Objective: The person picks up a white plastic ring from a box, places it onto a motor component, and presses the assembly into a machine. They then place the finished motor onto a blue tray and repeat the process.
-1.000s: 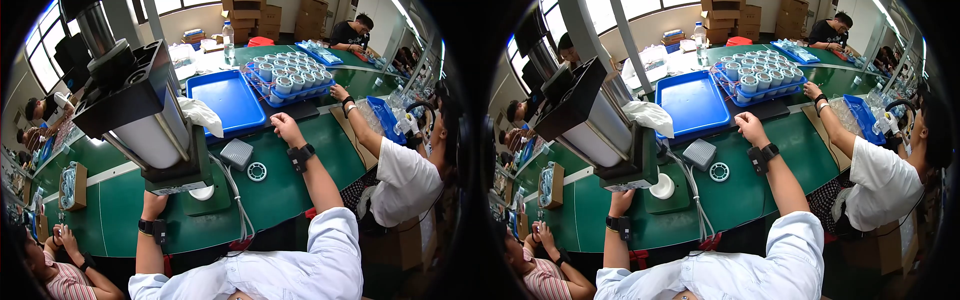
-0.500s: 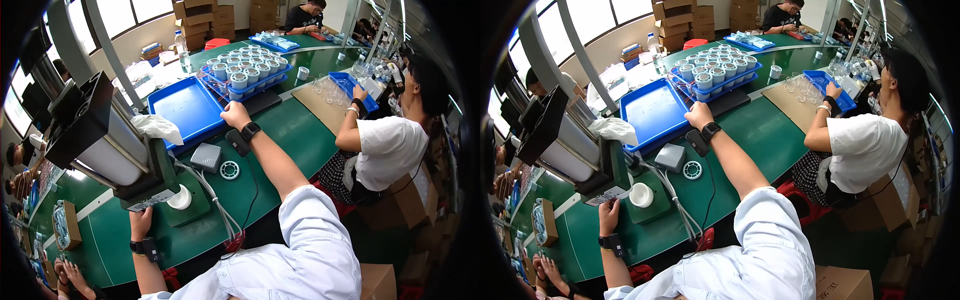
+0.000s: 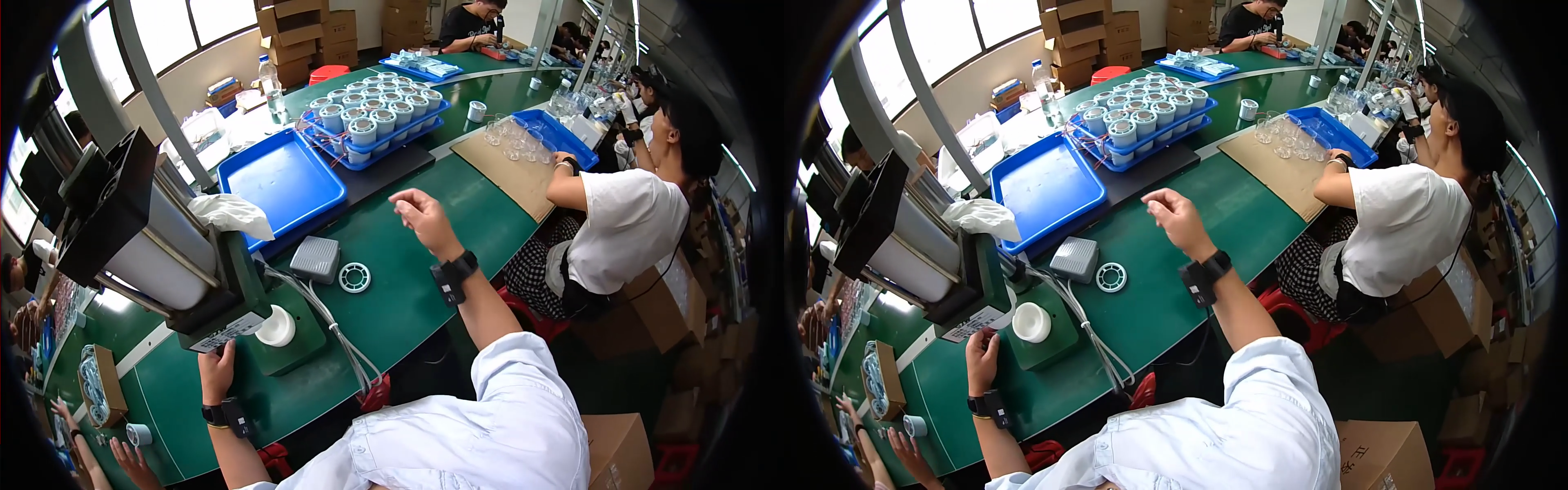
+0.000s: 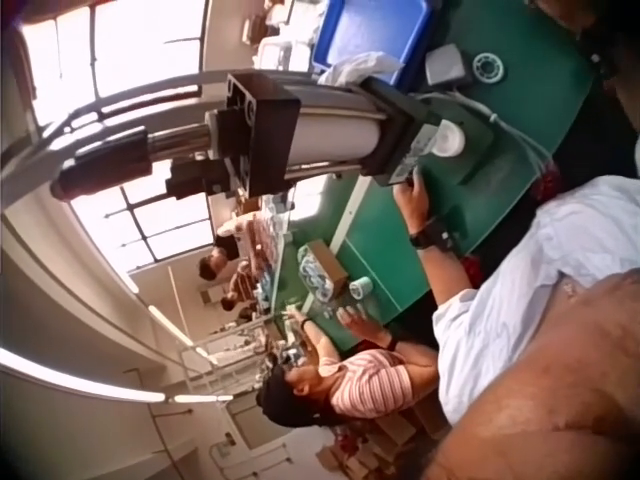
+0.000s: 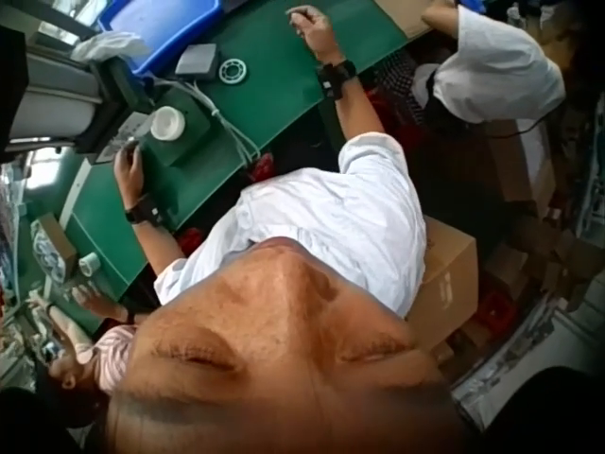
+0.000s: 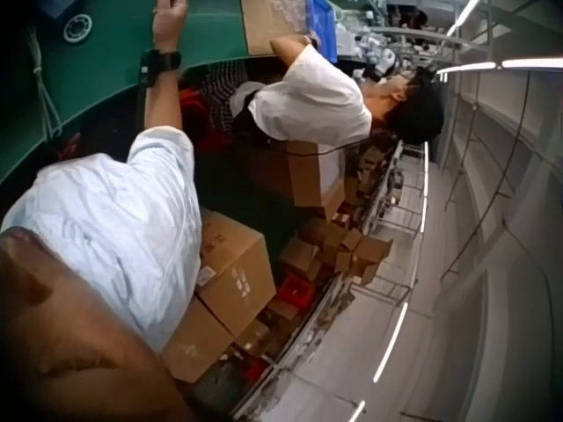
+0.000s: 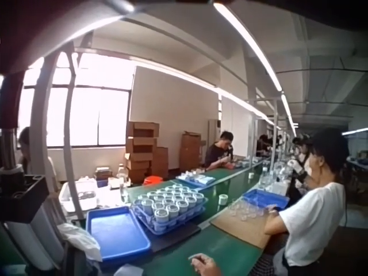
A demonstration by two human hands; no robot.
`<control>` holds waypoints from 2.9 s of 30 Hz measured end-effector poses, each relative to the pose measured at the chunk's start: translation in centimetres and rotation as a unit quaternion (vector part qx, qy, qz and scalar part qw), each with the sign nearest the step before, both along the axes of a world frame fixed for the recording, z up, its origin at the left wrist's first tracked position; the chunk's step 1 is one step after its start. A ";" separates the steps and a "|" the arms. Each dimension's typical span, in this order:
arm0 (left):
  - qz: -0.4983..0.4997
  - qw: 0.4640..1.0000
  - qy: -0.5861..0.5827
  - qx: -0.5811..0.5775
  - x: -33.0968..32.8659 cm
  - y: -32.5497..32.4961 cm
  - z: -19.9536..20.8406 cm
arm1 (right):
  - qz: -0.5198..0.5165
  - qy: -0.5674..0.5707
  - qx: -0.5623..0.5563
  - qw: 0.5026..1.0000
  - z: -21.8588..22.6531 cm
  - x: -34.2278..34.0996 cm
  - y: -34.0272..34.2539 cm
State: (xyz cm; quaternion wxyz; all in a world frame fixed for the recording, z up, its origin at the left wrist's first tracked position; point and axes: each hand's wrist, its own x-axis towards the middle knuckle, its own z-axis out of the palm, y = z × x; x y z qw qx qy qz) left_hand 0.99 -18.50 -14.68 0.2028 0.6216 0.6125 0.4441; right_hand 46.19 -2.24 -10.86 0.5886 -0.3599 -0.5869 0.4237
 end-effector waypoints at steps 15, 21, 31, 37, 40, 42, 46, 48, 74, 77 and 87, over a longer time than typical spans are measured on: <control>-0.009 0.999 0.026 0.032 0.4 -1.0 1.3 | -0.142 0.198 -0.006 0.970 -4.2 7.4 -5.9; -0.013 0.998 0.060 0.025 0.3 -1.6 1.7 | -0.403 -0.097 0.176 0.893 1.5 8.7 -5.6; -0.015 0.996 0.083 0.009 0.6 -3.1 3.2 | -0.421 -0.231 0.173 0.860 13.2 12.6 -0.2; -0.014 0.996 0.085 0.015 0.5 -3.2 3.4 | -0.487 -0.318 0.189 0.791 17.6 14.5 5.9; -0.014 0.997 0.073 0.033 0.5 -3.3 3.4 | -0.469 -0.323 0.175 0.803 16.7 14.9 6.8; -0.018 0.996 0.079 0.038 0.8 -3.3 3.8 | -0.413 -0.262 0.144 0.860 15.4 14.7 6.2; -0.003 0.997 0.078 0.026 0.9 -4.4 4.4 | -0.325 -0.249 0.153 0.900 13.0 9.9 -2.3; -0.001 0.997 0.078 0.019 1.0 -4.1 4.6 | -0.281 -0.284 0.177 0.900 10.3 9.1 -6.2; 0.005 0.991 0.135 -0.006 1.5 -2.8 3.8 | -0.165 -0.164 -0.103 0.967 -3.4 8.8 -14.1; 0.002 0.991 0.132 -0.009 1.6 -2.6 4.1 | -0.123 -0.218 -0.138 0.958 -2.9 10.1 -12.4; 0.025 0.994 0.103 0.034 0.4 -6.4 4.8 | -0.107 -0.340 -0.189 0.915 -2.1 9.1 -10.5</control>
